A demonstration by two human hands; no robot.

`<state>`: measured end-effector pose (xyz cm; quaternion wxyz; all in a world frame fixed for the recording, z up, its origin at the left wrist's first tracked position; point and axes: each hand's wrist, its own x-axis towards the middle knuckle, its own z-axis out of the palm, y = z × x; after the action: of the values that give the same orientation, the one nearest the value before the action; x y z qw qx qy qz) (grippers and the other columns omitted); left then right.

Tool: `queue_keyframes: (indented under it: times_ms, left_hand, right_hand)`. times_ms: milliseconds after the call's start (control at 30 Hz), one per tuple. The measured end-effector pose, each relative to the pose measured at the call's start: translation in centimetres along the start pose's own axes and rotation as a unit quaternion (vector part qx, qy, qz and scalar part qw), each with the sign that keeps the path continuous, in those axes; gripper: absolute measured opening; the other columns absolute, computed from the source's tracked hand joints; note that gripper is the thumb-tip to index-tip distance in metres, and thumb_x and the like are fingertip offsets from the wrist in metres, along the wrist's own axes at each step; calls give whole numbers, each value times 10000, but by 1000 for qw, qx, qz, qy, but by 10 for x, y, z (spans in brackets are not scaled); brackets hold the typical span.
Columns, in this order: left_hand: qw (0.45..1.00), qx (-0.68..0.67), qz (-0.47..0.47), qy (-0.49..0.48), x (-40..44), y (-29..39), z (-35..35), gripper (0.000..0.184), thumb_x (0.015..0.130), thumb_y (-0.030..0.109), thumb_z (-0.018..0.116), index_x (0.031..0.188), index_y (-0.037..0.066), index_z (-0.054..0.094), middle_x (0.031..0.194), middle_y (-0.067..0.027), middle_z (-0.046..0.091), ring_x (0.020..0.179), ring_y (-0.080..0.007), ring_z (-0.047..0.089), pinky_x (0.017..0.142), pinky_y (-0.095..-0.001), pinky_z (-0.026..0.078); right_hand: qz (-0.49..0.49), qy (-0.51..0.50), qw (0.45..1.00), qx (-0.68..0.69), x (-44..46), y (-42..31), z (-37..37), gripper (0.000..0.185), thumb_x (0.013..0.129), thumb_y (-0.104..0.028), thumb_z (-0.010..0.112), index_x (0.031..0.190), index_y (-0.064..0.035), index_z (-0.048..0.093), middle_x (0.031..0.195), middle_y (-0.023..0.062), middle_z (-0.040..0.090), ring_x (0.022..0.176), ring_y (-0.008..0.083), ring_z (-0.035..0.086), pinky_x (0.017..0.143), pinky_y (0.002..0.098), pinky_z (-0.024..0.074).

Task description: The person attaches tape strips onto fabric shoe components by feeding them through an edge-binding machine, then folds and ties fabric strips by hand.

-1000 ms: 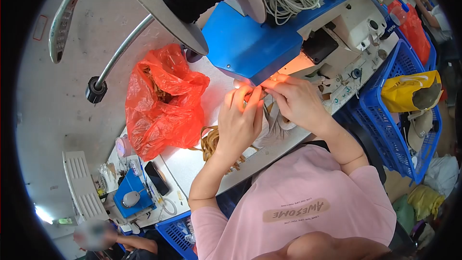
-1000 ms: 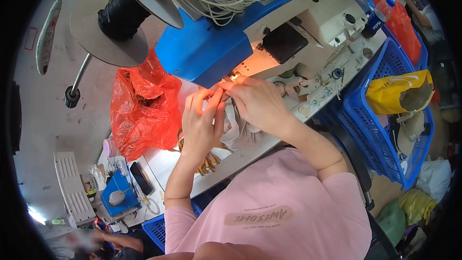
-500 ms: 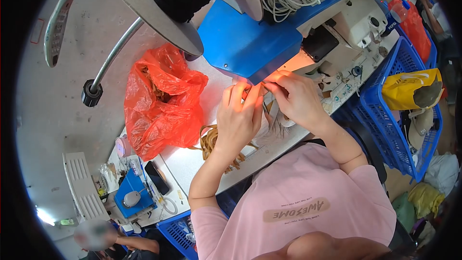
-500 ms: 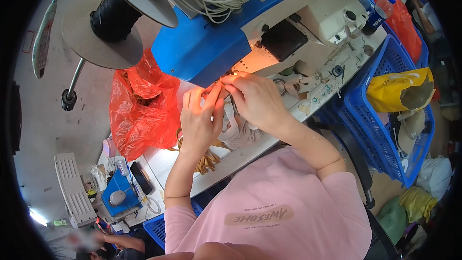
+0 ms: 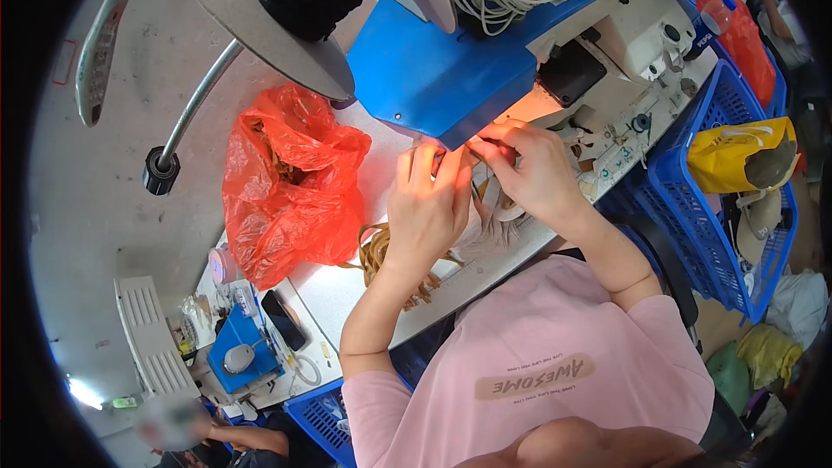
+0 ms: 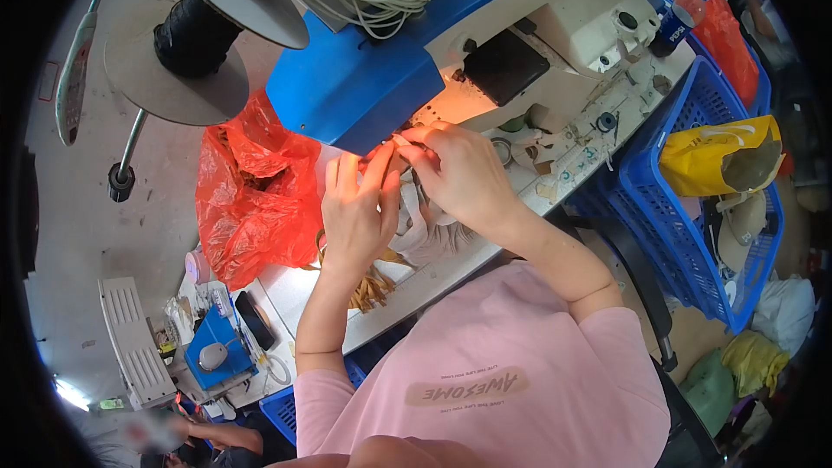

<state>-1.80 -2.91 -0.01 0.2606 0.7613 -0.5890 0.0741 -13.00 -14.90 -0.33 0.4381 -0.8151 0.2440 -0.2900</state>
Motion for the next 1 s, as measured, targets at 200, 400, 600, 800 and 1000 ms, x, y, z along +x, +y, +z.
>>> queue_keyframes:
  times_ms: [200, 400, 600, 800, 1000]
  left_hand:
    - [1000, 6, 6, 3, 0, 0, 1, 332, 823, 102, 627, 1139, -2, 634, 1034, -131, 575, 903, -311, 520, 756, -396, 463]
    - [1000, 1, 3, -4, -1, 0, -1, 333, 826, 121, 638, 1134, -3, 632, 1020, -136, 570, 899, -311, 523, 756, -393, 463]
    - [1000, 1, 19, -10, 4, 5, -8, 351, 794, 122, 650, 1123, 0, 634, 986, -138, 566, 864, -304, 533, 717, -385, 472]
    - [998, 7, 31, -47, 10, 0, -16, 367, 691, 51, 612, 1052, 1, 655, 971, -140, 570, 867, -311, 562, 718, -386, 501]
    - [990, -3, 101, -97, 25, -15, -31, 371, 672, 39, 589, 1035, 1, 660, 979, -147, 580, 905, -315, 571, 720, -408, 503]
  right_hand:
    - [-9, 4, 1000, -7, 0, 3, 1, 191, 898, -154, 591, 969, -4, 685, 816, 147, 649, 634, 288, 606, 605, 382, 479]
    - [-16, 10, 1000, -21, 0, 5, 3, 185, 895, -150, 587, 974, -20, 690, 795, 131, 642, 636, 286, 605, 599, 387, 476]
    - [-16, 15, 999, -28, 0, 3, 5, 197, 888, -155, 585, 996, -31, 693, 809, 128, 647, 628, 280, 609, 600, 385, 484]
    - [-4, 16, 999, -38, 0, 0, 5, 192, 883, -154, 593, 994, -36, 696, 827, 124, 656, 613, 265, 611, 591, 386, 485]
    - [-18, 26, 999, -42, 0, 3, 7, 168, 875, -169, 617, 974, -58, 695, 828, 106, 663, 606, 257, 611, 581, 372, 484]
